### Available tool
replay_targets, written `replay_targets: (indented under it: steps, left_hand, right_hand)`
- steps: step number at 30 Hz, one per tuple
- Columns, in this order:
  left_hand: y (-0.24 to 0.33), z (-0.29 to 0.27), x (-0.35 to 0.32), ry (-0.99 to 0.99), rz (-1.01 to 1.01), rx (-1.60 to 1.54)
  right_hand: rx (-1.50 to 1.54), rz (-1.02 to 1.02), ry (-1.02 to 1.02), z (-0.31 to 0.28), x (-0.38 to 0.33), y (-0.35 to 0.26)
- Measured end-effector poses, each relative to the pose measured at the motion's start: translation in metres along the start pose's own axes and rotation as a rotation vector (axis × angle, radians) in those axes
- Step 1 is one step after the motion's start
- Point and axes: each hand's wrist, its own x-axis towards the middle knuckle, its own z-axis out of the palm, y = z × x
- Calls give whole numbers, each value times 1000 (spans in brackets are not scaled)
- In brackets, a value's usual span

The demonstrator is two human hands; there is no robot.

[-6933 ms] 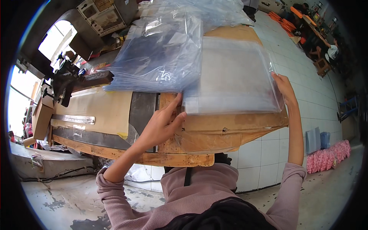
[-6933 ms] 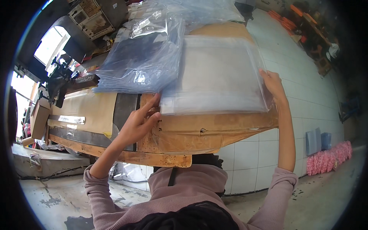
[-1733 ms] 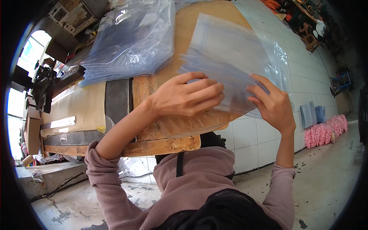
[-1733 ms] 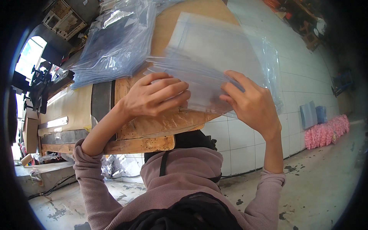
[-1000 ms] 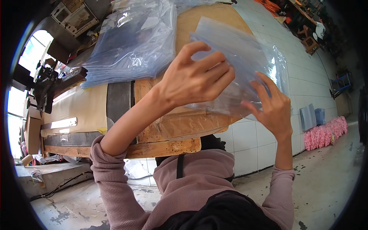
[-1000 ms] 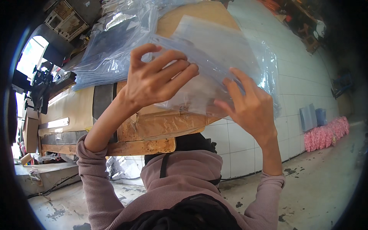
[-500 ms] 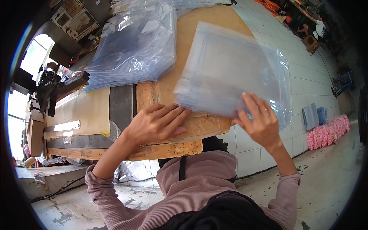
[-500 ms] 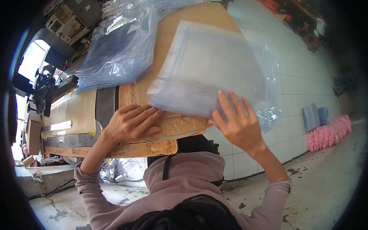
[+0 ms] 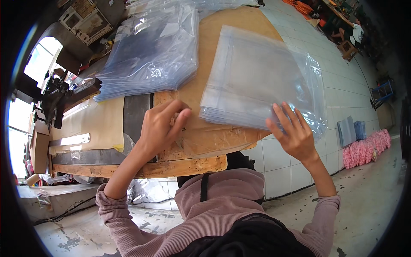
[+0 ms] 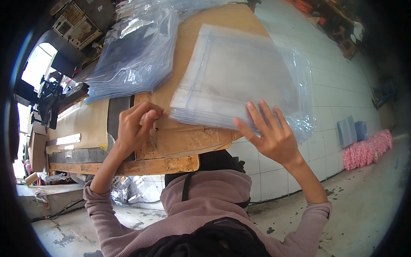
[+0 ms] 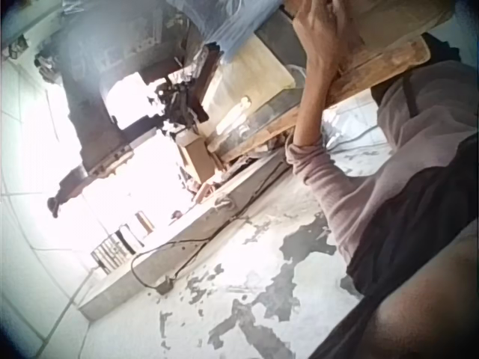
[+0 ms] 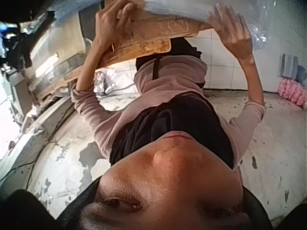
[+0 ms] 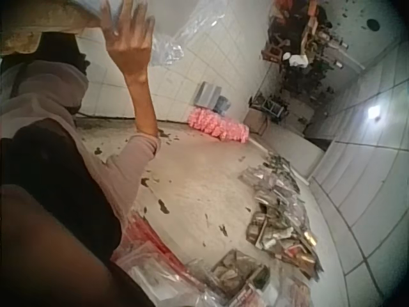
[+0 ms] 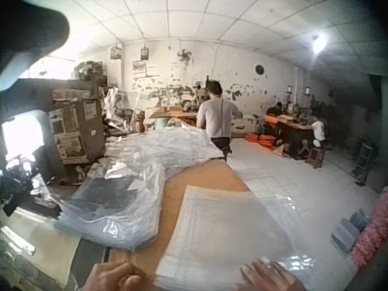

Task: The person picks up and aligns clear plastic sheets one by one on a workbench, stacking them neatly after smoothing each one out by hand.

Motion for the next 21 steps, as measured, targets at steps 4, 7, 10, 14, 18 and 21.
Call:
replay_targets:
  steps: [4,7,10,14,18,21]
  left_hand:
    - [1,1,7,-79,-248,-261]
    - [-6,4,13,-161,-379,-499]
    - [-10,8,19,-227,-405,-618]
    - [10,8,32,-153,-229,-191]
    - [26,19,58,-128,111,19]
    - [28,36,80,-123,317,136]
  right_hand:
    - [71,-15,3,-11,-6,8]
    - [115,-70,42,-16,-13,8]
    - [146,-111,59,-21,-17,6]
    - [215,-50,40,-24,-35,2]
    - [-74,128,134,-23,-63,-10]
    - [-174,540,156,-17,-57,-50]
